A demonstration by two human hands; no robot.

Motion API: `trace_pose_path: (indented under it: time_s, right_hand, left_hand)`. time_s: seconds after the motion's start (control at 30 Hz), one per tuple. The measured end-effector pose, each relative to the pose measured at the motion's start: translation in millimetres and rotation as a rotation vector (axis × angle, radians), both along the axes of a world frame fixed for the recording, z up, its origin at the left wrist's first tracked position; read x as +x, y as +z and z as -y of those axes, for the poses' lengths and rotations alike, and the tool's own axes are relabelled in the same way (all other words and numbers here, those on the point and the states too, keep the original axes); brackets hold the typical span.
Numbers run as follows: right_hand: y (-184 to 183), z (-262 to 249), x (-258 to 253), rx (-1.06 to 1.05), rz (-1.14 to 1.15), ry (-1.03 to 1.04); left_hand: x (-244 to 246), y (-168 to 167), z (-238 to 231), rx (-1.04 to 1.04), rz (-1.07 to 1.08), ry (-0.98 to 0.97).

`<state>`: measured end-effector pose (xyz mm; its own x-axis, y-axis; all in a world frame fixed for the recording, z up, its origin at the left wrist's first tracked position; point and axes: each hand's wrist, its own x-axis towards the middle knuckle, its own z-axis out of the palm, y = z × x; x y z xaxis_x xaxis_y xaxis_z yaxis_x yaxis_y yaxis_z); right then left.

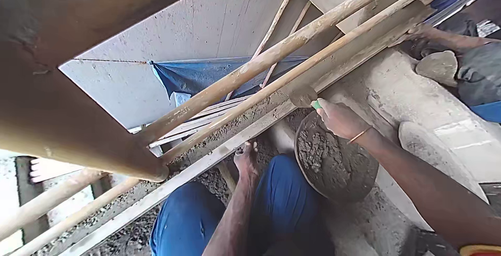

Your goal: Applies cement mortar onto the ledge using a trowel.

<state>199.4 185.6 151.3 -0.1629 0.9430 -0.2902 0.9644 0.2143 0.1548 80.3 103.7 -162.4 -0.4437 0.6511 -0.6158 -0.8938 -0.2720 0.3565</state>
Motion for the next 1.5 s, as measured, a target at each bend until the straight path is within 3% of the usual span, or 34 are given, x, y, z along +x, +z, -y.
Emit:
trace_pose_path:
  time_s: [0.2,0.33,0.43,0.53,0.67,0.83,0.93,1.07,1.17,1.23,1.33,1.5]
  right_hand:
    - [-46.6,51.7,-49.9,-0.151,0.090,0.177]
    - [-61.2,72.2,-47.9,-0.189,0.078,0.284]
    - [-49.2,76.9,-6.0,-0.017,-0.057,0.213]
    - [-38.9,76.9,75.9,0.124,-0.238,0.032]
    - [-35.1,80.2,143.9,-0.002,-0.126,-0.165]
    - [-69.0,98.8,141.3,-0.175,0.077,-0.198]
    - [-43.1,109.8,161.7,-0.378,0.104,-0.218]
    - [-7.4,134.6,196.0,-0.478,0.073,-0.224]
    - [-33.3,149.2,205.7,-0.563,0.014,-0.265]
    - [-79.7,150.5,201.6,-0.455,-0.078,-0.314]
    - [-136.3,135.2,183.3,-0.132,-0.176,-0.387]
    - [-135.7,145.8,171.4,0.103,-0.197,-0.365]
  left_hand:
    - [0.3,-1.0,0.4,-0.001,-0.019,-0.014]
    - [0.1,0.5,1.0,-0.012,-0.014,-0.032]
    - [-2.4,-1.6,0.9,0.008,-0.044,-0.047]
    - [2.5,-5.8,1.8,0.022,-0.077,-0.072]
    - [2.6,-0.4,2.6,0.020,-0.130,-0.091]
    - [1.5,-0.9,5.2,0.086,-0.161,-0.121]
    - [0.5,-1.9,4.3,0.075,-0.184,-0.125]
    - [3.3,-5.1,2.7,0.054,-0.196,-0.114]
    - [3.1,-4.7,3.5,0.051,-0.181,-0.101]
    - [1.8,-2.2,3.4,0.042,-0.173,-0.105]
    - [0.9,0.1,4.6,0.036,-0.161,-0.118]
    - [-2.0,4.3,5.6,0.022,-0.114,-0.112]
